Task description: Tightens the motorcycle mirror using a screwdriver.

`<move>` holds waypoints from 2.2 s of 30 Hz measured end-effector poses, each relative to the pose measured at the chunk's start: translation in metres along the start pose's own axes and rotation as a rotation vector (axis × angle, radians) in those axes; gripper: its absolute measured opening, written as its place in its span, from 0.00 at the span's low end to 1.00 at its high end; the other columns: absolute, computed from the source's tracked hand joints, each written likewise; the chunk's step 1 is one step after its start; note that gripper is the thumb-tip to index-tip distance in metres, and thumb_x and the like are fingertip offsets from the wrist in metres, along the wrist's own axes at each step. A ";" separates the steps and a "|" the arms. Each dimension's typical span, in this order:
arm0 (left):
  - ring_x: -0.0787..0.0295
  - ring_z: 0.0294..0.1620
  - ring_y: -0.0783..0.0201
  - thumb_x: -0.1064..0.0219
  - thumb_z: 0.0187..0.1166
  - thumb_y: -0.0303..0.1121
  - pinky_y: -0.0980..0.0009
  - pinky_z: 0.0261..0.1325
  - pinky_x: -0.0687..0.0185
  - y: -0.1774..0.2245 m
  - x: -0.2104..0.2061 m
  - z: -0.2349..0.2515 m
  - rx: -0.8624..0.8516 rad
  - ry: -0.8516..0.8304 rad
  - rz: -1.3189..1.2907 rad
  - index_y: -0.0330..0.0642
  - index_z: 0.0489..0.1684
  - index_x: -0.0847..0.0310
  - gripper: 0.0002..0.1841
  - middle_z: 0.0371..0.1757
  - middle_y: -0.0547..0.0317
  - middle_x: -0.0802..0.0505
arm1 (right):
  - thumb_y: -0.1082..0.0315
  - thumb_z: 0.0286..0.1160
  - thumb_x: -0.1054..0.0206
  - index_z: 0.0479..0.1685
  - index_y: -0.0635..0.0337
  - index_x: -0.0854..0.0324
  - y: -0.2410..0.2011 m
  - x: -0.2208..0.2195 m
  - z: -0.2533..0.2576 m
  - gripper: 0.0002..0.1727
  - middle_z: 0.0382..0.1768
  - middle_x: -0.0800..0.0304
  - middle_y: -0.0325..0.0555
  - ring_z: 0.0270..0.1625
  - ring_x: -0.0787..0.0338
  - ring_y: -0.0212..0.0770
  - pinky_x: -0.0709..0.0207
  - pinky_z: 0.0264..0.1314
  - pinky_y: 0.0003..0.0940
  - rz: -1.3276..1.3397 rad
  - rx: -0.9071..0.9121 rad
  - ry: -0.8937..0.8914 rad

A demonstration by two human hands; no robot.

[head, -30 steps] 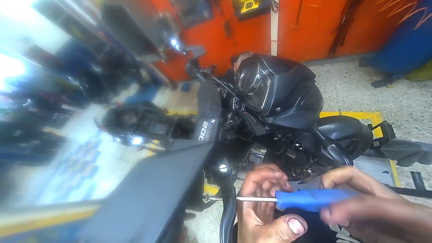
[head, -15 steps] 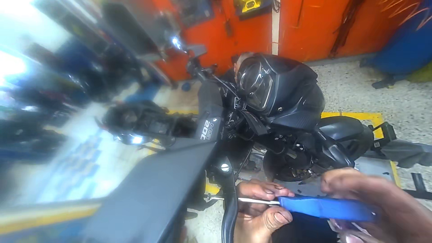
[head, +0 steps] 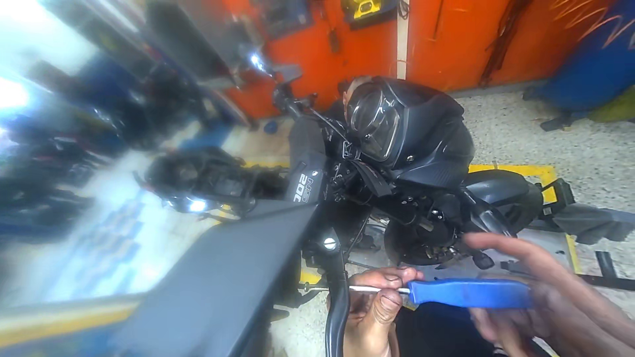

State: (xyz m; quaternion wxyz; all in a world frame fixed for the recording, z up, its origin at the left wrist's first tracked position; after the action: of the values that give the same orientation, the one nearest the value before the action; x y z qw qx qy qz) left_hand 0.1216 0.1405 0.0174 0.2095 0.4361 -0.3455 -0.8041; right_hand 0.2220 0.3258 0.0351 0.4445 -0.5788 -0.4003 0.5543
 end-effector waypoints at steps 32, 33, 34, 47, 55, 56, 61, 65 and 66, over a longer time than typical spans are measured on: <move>0.06 0.53 0.67 0.20 0.70 0.31 0.72 0.59 0.11 0.003 -0.009 0.003 0.110 -0.112 0.160 0.43 0.58 0.15 0.19 0.51 0.55 0.04 | 0.68 0.77 0.27 0.71 0.44 0.21 0.002 0.006 0.000 0.23 0.57 0.17 0.35 0.56 0.14 0.26 0.14 0.57 0.23 -0.264 0.288 -0.078; 0.05 0.53 0.69 0.21 0.71 0.29 0.74 0.59 0.10 0.004 -0.008 0.002 0.083 -0.106 0.182 0.42 0.56 0.14 0.16 0.49 0.56 0.03 | 0.64 0.77 0.26 0.73 0.42 0.24 0.001 0.005 -0.001 0.25 0.56 0.17 0.33 0.51 0.13 0.25 0.13 0.51 0.22 -0.245 0.250 -0.075; 0.05 0.56 0.66 0.24 0.73 0.26 0.72 0.62 0.11 0.006 -0.007 0.003 0.072 -0.127 0.183 0.42 0.59 0.14 0.16 0.52 0.54 0.03 | 0.59 0.80 0.28 0.75 0.42 0.27 -0.001 0.006 -0.002 0.25 0.53 0.17 0.32 0.44 0.13 0.25 0.13 0.43 0.22 -0.216 0.186 -0.076; 0.08 0.65 0.54 0.28 0.74 0.19 0.62 0.73 0.16 0.012 -0.007 0.004 0.109 -0.141 0.021 0.41 0.67 0.18 0.22 0.59 0.45 0.05 | 0.49 0.88 0.40 0.81 0.40 0.34 0.004 0.004 -0.006 0.25 0.47 0.10 0.32 0.32 0.14 0.24 0.19 0.28 0.21 -0.197 0.153 0.018; 0.05 0.51 0.67 0.19 0.67 0.25 0.74 0.57 0.09 0.007 -0.016 0.002 0.038 -0.026 0.193 0.41 0.55 0.14 0.18 0.48 0.54 0.03 | 0.67 0.76 0.29 0.59 0.46 0.21 0.004 0.009 0.002 0.15 0.55 0.22 0.38 0.54 0.17 0.27 0.18 0.52 0.21 -0.348 0.381 -0.056; 0.05 0.55 0.64 0.21 0.68 0.22 0.71 0.61 0.10 0.008 -0.014 0.003 0.039 -0.059 0.145 0.41 0.57 0.14 0.18 0.50 0.51 0.03 | 0.60 0.81 0.30 0.69 0.42 0.26 0.004 0.009 0.001 0.20 0.57 0.18 0.36 0.52 0.14 0.28 0.15 0.49 0.23 -0.331 0.332 -0.050; 0.13 0.71 0.52 0.28 0.70 0.16 0.59 0.75 0.19 0.005 -0.007 0.006 0.120 -0.201 -0.016 0.61 0.79 0.35 0.38 0.71 0.53 0.11 | 0.59 0.91 0.40 0.67 0.48 0.20 0.002 0.007 0.001 0.14 0.45 0.11 0.33 0.33 0.17 0.19 0.22 0.31 0.16 -0.275 0.190 -0.053; 0.05 0.50 0.66 0.20 0.69 0.29 0.71 0.51 0.07 0.006 -0.011 0.006 0.129 -0.075 0.127 0.47 0.60 0.18 0.21 0.53 0.56 0.05 | 0.70 0.74 0.26 0.57 0.44 0.13 0.001 0.010 0.003 0.15 0.59 0.23 0.39 0.56 0.18 0.25 0.17 0.55 0.20 -0.382 0.357 -0.057; 0.05 0.48 0.68 0.21 0.70 0.26 0.74 0.49 0.07 0.008 -0.013 0.005 0.118 -0.061 0.142 0.43 0.55 0.16 0.17 0.50 0.54 0.05 | 0.65 0.74 0.24 0.65 0.41 0.18 0.002 0.010 0.002 0.21 0.61 0.22 0.37 0.57 0.16 0.26 0.15 0.55 0.22 -0.367 0.344 -0.050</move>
State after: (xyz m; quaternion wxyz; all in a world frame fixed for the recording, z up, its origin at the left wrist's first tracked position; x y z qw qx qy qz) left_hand 0.1244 0.1447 0.0324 0.2292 0.3974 -0.4282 -0.7785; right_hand 0.2203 0.3351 0.0306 0.6194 -0.3984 -0.4094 0.5386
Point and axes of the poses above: each hand's wrist, its own z-axis towards the middle knuckle, its own x-axis out of the back of the hand, y = z × x, the point moved 1 cm from there along z, towards the middle knuckle
